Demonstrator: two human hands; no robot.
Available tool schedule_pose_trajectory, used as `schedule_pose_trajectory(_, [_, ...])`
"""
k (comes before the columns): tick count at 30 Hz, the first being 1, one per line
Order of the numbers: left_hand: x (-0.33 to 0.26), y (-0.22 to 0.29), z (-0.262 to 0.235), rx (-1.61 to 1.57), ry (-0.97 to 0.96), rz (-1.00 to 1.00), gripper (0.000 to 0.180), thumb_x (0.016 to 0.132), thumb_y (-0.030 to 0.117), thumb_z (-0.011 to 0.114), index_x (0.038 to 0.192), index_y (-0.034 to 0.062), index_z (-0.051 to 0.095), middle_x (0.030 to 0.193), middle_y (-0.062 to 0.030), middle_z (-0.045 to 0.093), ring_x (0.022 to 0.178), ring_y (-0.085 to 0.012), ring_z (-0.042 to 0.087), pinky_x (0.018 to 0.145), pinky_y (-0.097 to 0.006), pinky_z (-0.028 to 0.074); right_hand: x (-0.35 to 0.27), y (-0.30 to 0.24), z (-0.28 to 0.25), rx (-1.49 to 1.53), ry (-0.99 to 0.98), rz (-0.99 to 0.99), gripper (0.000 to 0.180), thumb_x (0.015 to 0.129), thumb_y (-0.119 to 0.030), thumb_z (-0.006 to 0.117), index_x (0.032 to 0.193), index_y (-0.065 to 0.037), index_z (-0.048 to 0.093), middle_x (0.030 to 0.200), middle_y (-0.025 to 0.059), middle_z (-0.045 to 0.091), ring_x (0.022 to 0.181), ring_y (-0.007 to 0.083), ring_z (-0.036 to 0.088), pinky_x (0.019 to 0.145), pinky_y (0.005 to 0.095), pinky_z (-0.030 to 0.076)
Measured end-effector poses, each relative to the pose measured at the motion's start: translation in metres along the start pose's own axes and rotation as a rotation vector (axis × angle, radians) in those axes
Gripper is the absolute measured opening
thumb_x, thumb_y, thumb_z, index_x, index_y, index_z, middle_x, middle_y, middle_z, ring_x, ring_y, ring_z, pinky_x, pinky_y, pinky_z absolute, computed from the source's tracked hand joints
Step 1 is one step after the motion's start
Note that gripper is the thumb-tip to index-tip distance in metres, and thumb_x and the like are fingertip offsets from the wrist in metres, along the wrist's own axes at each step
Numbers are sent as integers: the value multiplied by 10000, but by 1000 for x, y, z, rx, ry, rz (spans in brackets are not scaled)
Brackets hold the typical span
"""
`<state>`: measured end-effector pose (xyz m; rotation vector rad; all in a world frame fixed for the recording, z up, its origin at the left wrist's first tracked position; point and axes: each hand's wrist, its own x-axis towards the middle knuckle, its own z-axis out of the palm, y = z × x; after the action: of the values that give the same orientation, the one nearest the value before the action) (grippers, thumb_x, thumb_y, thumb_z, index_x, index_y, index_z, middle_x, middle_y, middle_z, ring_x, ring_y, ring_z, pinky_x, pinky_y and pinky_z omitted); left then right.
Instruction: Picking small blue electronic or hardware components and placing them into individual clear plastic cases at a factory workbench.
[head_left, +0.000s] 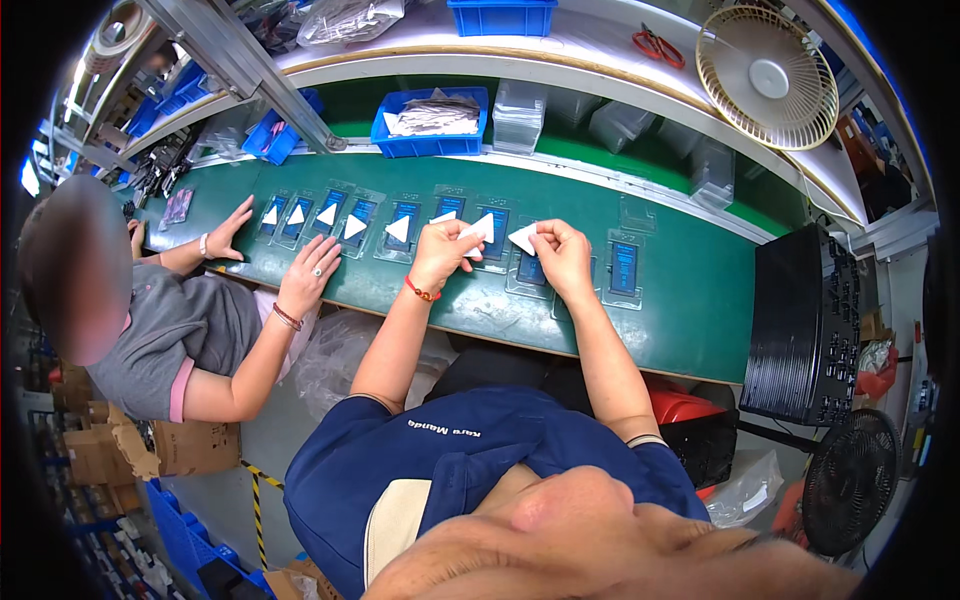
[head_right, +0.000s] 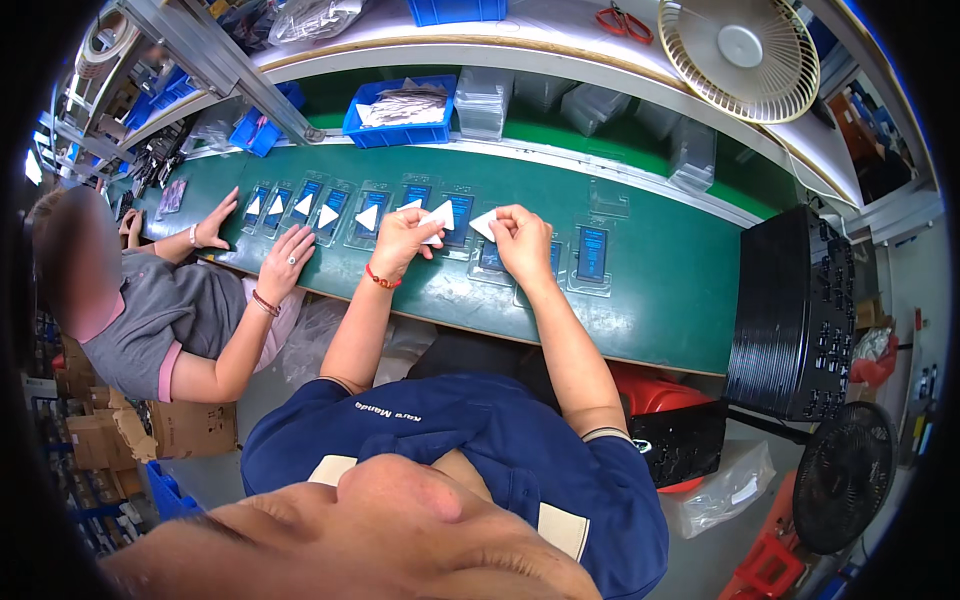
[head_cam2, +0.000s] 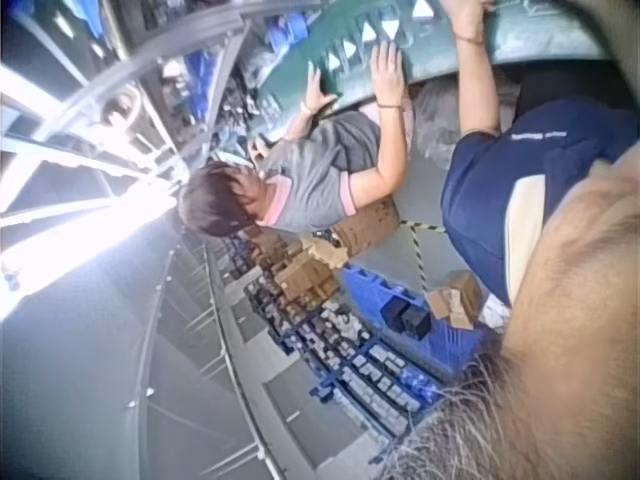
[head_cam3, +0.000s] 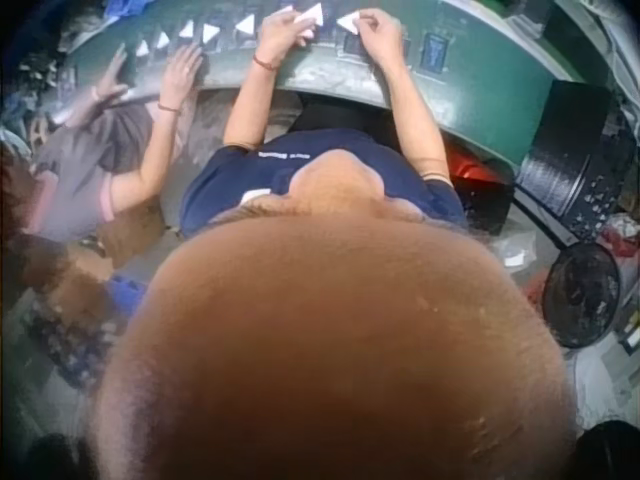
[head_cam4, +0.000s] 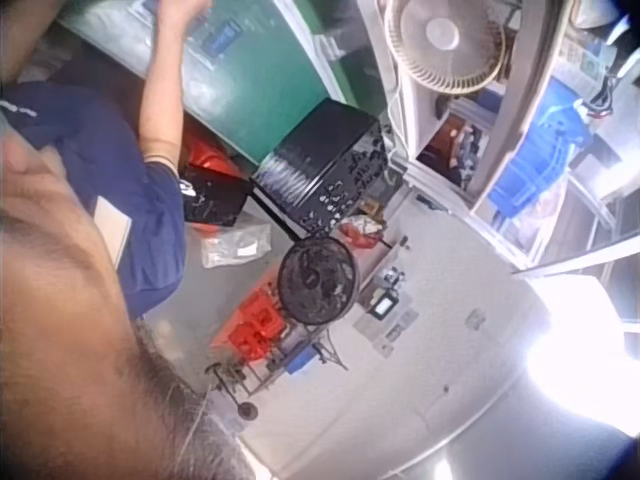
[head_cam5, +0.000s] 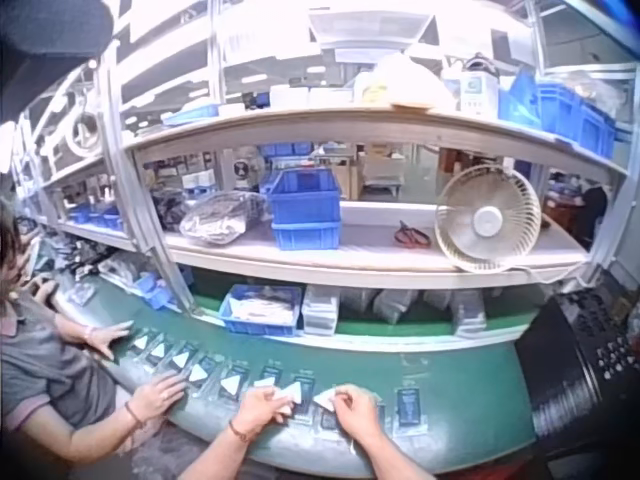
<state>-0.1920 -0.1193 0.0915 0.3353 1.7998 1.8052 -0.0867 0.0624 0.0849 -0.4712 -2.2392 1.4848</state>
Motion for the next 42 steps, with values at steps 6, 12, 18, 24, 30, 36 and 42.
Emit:
schedule_pose_trajectory(6, [-8,2,14,-4,-133,-41,155,847,112,682,909,-26,649,783,-89,674,625,-120,648,459,-211,494,-17,-23,0,-404,221,-308,165,772,-180,713,903,-81,698,764,68,636,804,231,573,784,361,384])
schedule_pose_trajectory(12, [-6,5,37,-22,-229,-72,198,902,112,609,1010,-48,654,841,-90,659,694,-127,645,550,-226,538,-23,-12,-17,-18,81,-201,82,778,-127,694,848,-85,702,754,61,668,772,228,586,807,357,385])
schedule_pose_trajectory(18, [8,1,27,580,-26,384,163,864,137,639,956,25,715,738,-85,636,700,-184,593,647,-291,508,-63,6,-60,-831,290,-636,206,708,-114,718,906,-75,674,835,27,620,848,216,551,819,384,370])
schedule_pose_trajectory(24, [16,-6,39,953,157,744,304,704,184,754,985,80,705,894,-107,625,879,-305,555,814,-386,447,-85,6,-65,-767,80,-545,415,691,-252,759,1040,-56,647,1009,90,585,947,276,516,854,422,349])
schedule_pose_trajectory(30, [78,48,-20,1071,532,833,182,728,99,714,907,72,694,954,-103,644,930,-305,559,830,-387,448,-86,7,-65,-709,115,-523,418,712,-213,745,1076,-39,632,1020,102,583,965,291,512,870,429,350])
schedule_pose_trajectory(36, [156,74,-95,1301,559,792,179,731,81,675,893,124,740,932,-95,664,909,-299,578,851,-384,469,-84,15,-64,-688,144,-530,383,680,-196,766,1000,-26,641,1003,103,586,951,288,522,855,420,373])
schedule_pose_trajectory(42, [159,75,-101,1341,489,784,143,805,265,666,860,159,744,836,-74,693,781,-276,663,680,-392,529,-84,15,-64,-681,145,-510,352,692,-183,759,989,-32,645,992,91,588,948,280,523,855,415,372])
